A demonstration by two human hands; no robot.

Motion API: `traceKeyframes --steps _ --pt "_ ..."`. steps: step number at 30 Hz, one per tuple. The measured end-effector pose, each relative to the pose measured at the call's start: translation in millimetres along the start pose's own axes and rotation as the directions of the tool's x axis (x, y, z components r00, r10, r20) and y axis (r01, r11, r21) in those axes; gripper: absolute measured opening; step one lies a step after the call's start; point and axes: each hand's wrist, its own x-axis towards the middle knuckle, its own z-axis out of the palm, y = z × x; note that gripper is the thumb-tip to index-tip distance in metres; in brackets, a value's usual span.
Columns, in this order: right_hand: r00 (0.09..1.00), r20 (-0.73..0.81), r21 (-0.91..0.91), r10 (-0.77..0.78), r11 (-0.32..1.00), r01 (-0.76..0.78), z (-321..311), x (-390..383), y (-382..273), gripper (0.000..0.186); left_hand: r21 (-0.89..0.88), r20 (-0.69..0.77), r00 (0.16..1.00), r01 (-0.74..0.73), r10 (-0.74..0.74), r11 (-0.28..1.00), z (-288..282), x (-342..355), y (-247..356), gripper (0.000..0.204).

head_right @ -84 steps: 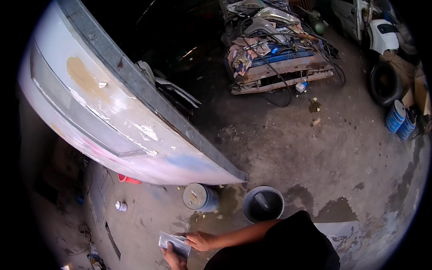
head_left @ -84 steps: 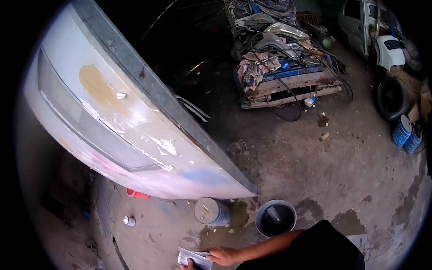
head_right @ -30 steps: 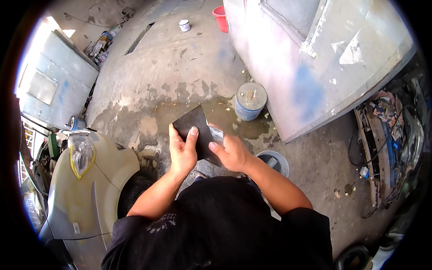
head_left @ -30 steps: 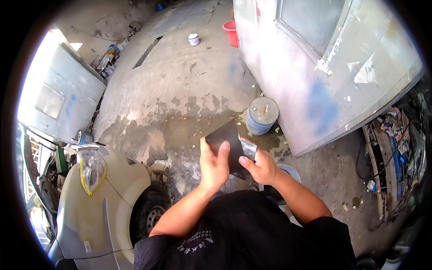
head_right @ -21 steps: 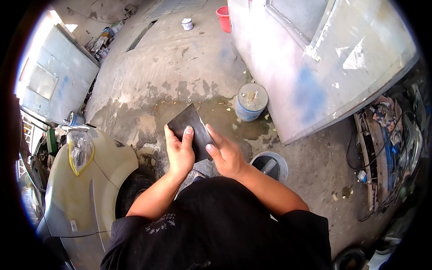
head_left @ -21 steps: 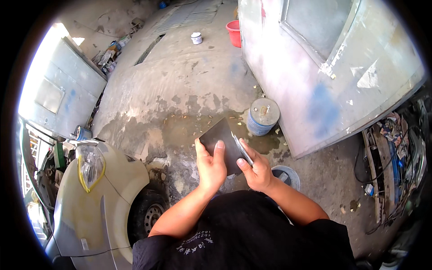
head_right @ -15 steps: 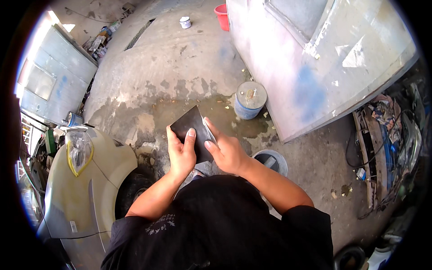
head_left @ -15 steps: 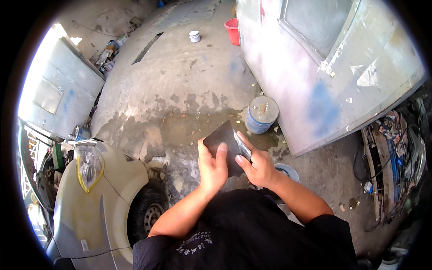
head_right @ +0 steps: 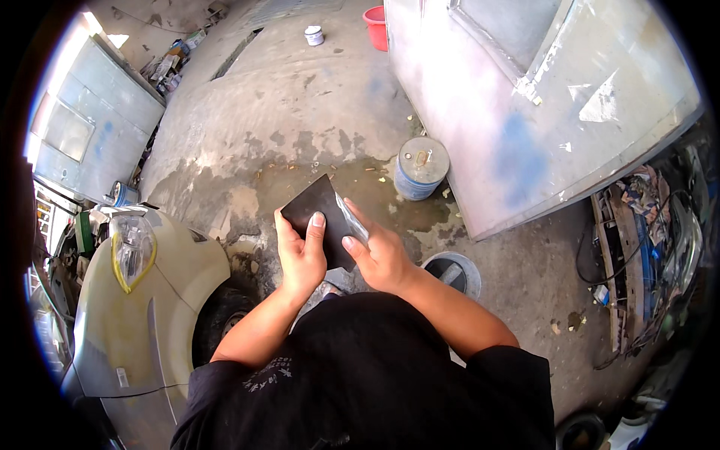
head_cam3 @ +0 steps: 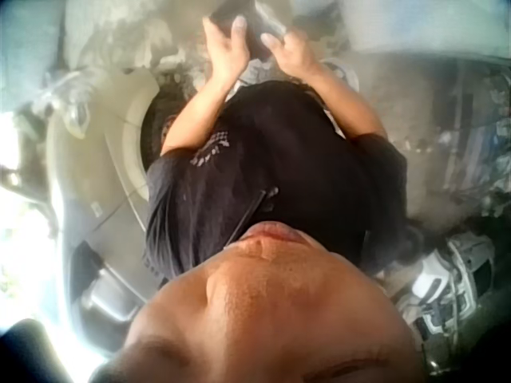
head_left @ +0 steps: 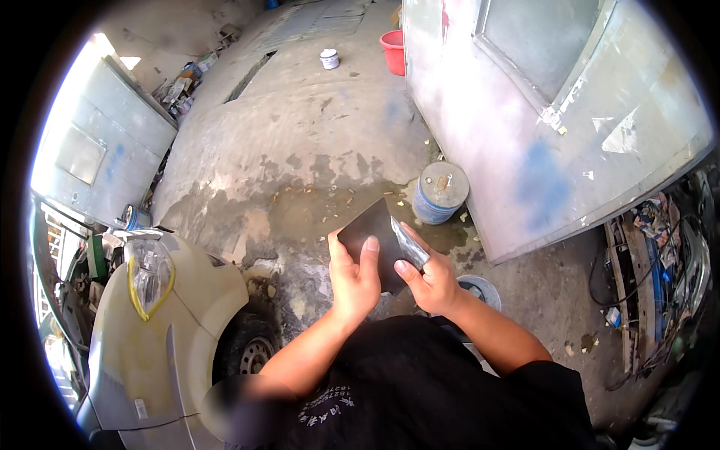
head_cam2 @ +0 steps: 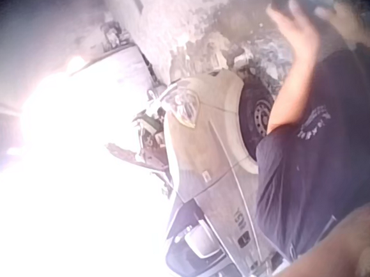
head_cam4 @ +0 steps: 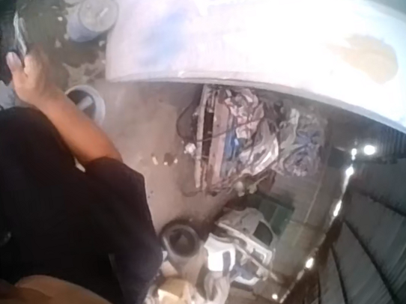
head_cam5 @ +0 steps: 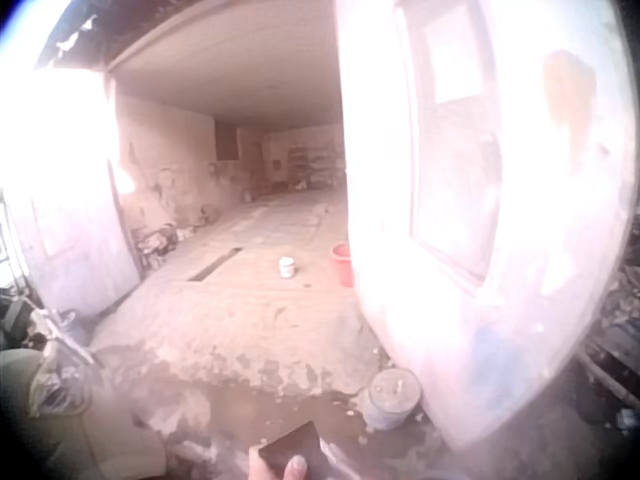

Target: The person applies a beige body filler to a metal putty knife and spreads it onto the front fender of a silver car. They then mix a yellow hardener into the filler on the knife and continue to apply the mixture to the vehicle's surface.

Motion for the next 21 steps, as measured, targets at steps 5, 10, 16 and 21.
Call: traceKeyframes --steps 5,10,16,21 --pt "0.955 0.282 -0.041 0.094 0.995 -0.086 -23 17 -8 0.054 0.178 0.189 0.981 -0.076 0.042 0.981 -17 -3 6 0.028" --pt "0.993 -0.002 -0.114 -0.118 0.987 0.117 5 9 -7 0.05 -0.263 0.009 0.994 0.106 -0.107 0.959 -11 10 11 0.03" --pt "0.994 0.003 -0.1 -0.109 0.989 0.109 10 10 -6 0.054 0.096 0.091 0.996 -0.016 0.007 0.995 -19 -1 -1 0.025" --pt "0.961 0.253 -0.05 0.11 0.994 -0.1 -14 23 -17 0.054 0.167 0.227 0.974 -0.056 0.017 0.984 -27 -2 6 0.025"
